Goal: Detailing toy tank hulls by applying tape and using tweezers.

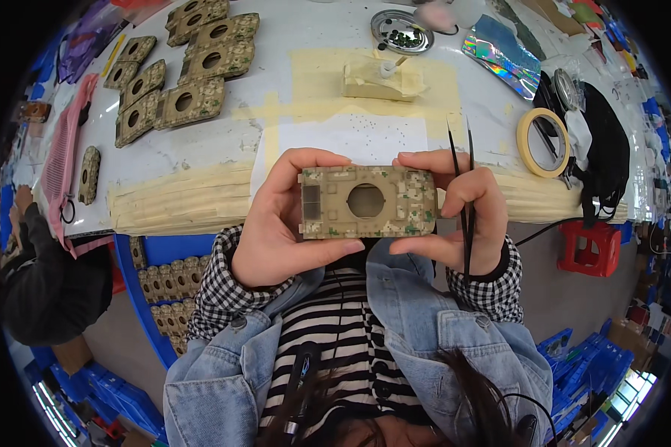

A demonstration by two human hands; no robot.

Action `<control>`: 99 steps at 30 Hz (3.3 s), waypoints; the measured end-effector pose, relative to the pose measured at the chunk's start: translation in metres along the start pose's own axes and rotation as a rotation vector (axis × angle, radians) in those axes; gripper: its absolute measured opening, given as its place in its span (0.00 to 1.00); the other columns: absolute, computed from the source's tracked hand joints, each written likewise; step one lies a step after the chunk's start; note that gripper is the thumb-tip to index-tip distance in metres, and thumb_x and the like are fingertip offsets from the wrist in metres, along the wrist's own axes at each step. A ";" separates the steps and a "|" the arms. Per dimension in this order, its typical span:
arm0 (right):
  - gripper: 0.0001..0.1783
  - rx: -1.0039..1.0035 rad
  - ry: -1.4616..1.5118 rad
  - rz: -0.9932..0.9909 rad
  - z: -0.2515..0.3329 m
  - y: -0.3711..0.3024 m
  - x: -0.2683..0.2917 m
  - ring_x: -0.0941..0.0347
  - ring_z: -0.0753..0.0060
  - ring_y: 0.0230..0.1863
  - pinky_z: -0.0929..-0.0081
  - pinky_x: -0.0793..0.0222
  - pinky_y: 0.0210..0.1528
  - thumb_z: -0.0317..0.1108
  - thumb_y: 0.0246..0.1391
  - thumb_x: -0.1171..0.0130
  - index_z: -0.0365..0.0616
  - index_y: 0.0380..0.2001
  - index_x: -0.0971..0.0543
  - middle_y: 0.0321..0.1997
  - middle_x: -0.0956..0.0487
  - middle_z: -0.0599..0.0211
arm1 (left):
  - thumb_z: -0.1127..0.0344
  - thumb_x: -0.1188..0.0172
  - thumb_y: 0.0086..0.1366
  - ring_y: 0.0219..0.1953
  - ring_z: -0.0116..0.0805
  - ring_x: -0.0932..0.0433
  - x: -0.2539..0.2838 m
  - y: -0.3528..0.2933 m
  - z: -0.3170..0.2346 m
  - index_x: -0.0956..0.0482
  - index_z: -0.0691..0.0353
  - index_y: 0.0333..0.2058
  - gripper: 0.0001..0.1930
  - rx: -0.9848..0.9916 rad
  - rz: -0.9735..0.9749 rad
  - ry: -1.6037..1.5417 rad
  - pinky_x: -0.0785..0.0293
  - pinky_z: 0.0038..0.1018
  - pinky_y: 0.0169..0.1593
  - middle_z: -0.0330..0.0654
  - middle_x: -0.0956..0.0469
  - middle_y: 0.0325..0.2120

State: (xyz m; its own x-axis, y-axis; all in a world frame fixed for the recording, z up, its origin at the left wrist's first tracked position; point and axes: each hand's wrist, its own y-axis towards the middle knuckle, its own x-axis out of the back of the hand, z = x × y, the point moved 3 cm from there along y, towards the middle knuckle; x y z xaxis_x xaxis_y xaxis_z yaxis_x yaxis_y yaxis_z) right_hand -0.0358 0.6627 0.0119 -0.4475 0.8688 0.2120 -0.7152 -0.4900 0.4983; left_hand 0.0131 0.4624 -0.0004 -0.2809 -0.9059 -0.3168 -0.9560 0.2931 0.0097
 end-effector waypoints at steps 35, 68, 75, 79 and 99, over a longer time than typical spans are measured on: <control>0.01 0.270 -0.835 -0.233 0.020 0.063 0.041 0.32 0.70 0.24 0.77 0.37 0.28 0.24 0.50 0.39 0.39 0.28 0.21 0.23 0.25 0.66 | 0.48 0.61 0.71 0.62 0.55 0.40 0.031 0.028 -0.031 0.57 0.70 0.64 0.35 -0.306 0.167 -1.118 0.39 0.40 0.65 0.62 0.44 0.60; 0.06 0.294 -0.692 -0.283 0.005 0.085 0.025 0.27 0.70 0.28 0.75 0.34 0.32 0.25 0.44 0.34 0.39 0.29 0.20 0.25 0.21 0.66 | 0.50 0.63 0.71 0.56 0.52 0.32 0.008 0.024 0.012 0.65 0.68 0.65 0.36 -0.018 0.105 -1.122 0.30 0.38 0.59 0.63 0.38 0.55; 0.06 0.032 -0.071 -0.162 0.028 0.062 -0.011 0.27 0.76 0.29 0.81 0.32 0.32 0.22 0.49 0.38 0.36 0.33 0.21 0.29 0.22 0.64 | 0.50 0.66 0.72 0.55 0.51 0.29 -0.004 0.024 0.014 0.44 0.68 0.61 0.28 0.052 0.043 -1.149 0.28 0.39 0.58 0.58 0.33 0.54; 0.05 -0.035 -0.037 -0.151 0.018 0.059 -0.016 0.28 0.80 0.28 0.84 0.32 0.31 0.23 0.52 0.40 0.36 0.34 0.22 0.29 0.24 0.66 | 0.50 0.67 0.72 0.55 0.49 0.29 -0.009 0.024 0.011 0.42 0.68 0.59 0.28 0.061 0.030 -1.149 0.28 0.38 0.57 0.56 0.32 0.54; 0.03 -0.043 -0.015 -0.147 0.015 0.061 -0.021 0.27 0.83 0.27 0.86 0.32 0.28 0.24 0.55 0.42 0.36 0.34 0.23 0.27 0.23 0.67 | 0.51 0.66 0.72 0.55 0.46 0.28 -0.008 0.024 0.013 0.43 0.68 0.59 0.27 0.060 0.037 -1.128 0.27 0.38 0.57 0.53 0.32 0.53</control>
State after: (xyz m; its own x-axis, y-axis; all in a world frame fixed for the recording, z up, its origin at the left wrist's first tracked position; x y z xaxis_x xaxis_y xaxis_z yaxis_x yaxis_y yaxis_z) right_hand -0.0622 0.6160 0.0507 -0.3286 0.9321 0.1525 -0.7949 -0.3601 0.4882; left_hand -0.0067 0.4804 -0.0098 -0.0433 -0.1123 -0.9927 -0.9345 0.3560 0.0005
